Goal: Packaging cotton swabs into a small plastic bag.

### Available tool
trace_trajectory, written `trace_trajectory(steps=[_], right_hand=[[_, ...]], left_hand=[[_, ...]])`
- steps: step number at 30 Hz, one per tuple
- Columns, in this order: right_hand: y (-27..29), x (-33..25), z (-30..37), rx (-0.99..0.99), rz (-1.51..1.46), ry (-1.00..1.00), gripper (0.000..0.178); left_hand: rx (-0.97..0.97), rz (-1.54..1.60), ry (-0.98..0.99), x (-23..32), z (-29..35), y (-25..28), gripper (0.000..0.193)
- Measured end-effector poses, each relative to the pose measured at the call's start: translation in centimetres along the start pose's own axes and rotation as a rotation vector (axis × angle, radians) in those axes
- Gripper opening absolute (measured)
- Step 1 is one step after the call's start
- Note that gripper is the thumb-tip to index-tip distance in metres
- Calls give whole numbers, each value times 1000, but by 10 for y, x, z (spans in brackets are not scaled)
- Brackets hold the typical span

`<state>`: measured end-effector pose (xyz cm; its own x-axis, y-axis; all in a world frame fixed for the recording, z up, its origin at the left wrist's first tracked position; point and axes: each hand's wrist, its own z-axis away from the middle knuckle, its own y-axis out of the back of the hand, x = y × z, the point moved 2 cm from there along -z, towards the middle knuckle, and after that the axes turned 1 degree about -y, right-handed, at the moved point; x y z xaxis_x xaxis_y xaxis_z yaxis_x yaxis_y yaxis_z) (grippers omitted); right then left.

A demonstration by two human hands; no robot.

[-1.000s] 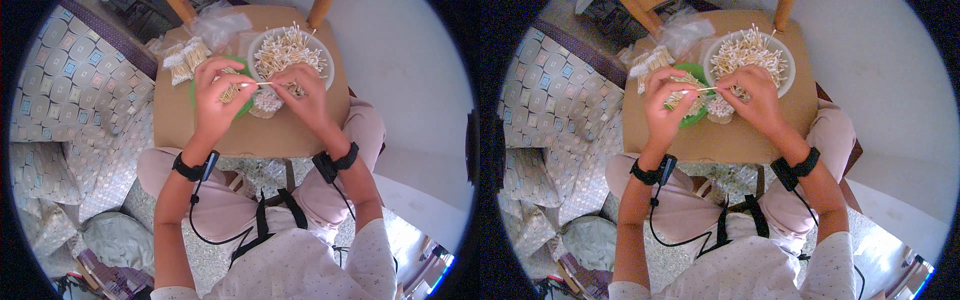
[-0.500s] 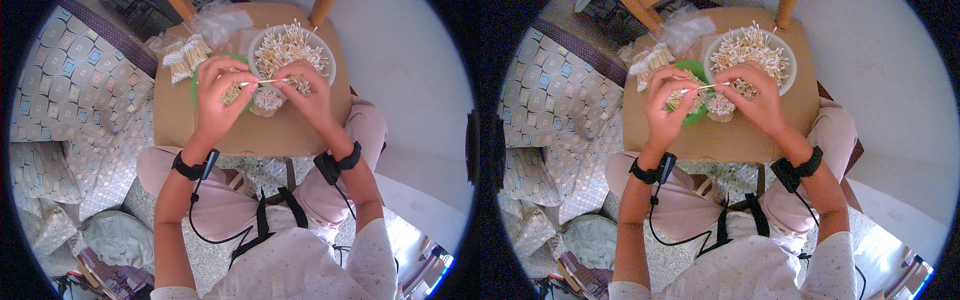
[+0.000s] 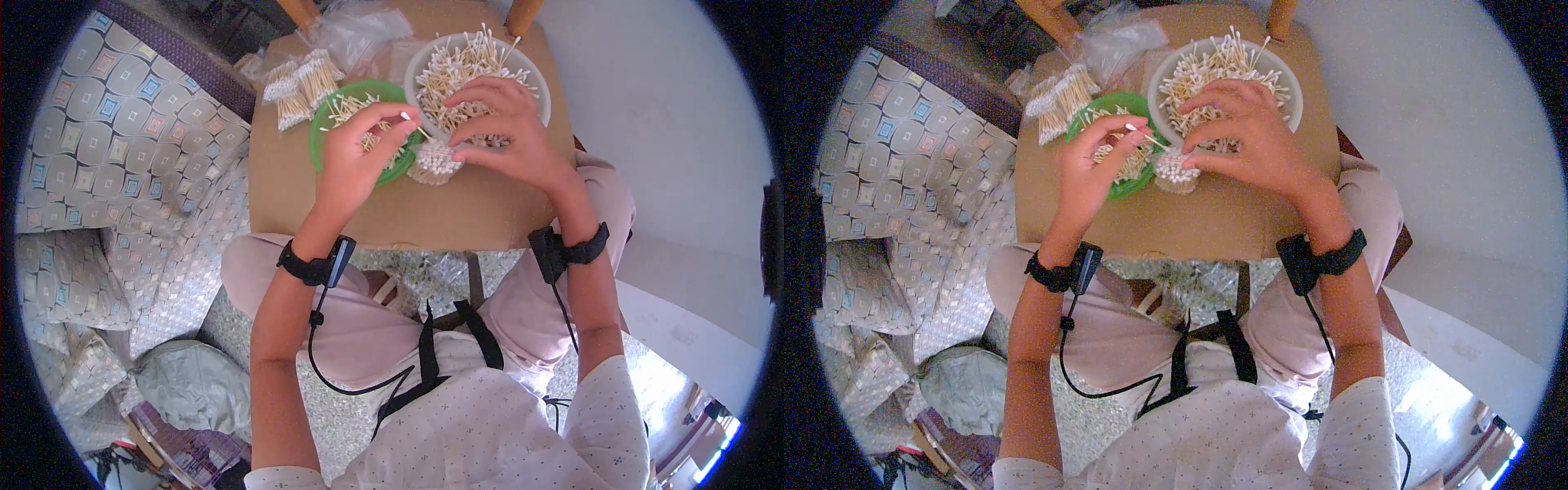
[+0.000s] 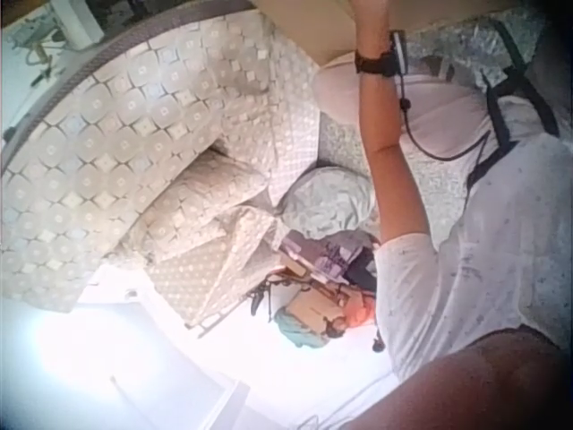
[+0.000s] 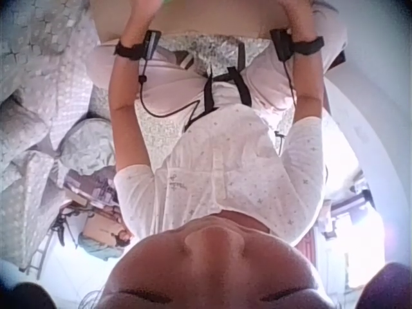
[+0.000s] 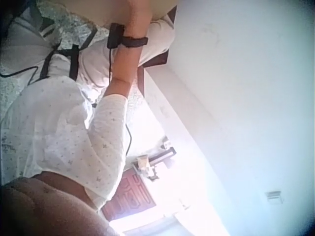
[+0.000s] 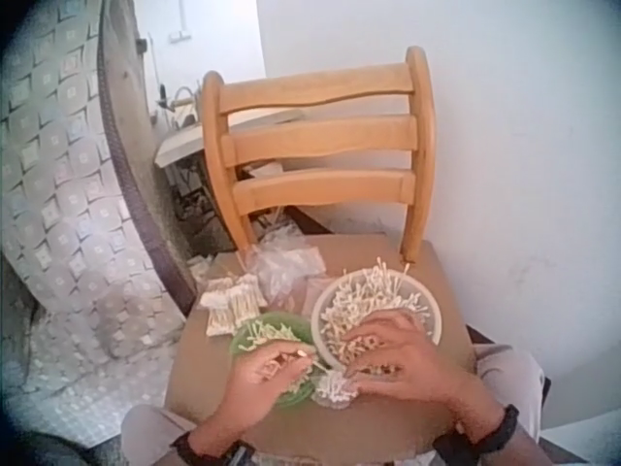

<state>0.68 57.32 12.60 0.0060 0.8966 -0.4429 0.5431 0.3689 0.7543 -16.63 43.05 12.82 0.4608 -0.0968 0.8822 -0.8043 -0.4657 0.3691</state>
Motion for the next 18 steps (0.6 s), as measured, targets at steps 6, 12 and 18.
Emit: trace_trajectory(steps=[6,12,18], right_hand=[[-4,-2,-1,-61,-11,3,20],[4,-8,-3,-25,-45,1,20],[-1,-7,-1,-78,-46,37,13]], left_hand=[[78,22,-59,-1,2,-5,17],[101,-60,-187,4,4,-1,17],[103,-37,-214,5,4,-2,15]])
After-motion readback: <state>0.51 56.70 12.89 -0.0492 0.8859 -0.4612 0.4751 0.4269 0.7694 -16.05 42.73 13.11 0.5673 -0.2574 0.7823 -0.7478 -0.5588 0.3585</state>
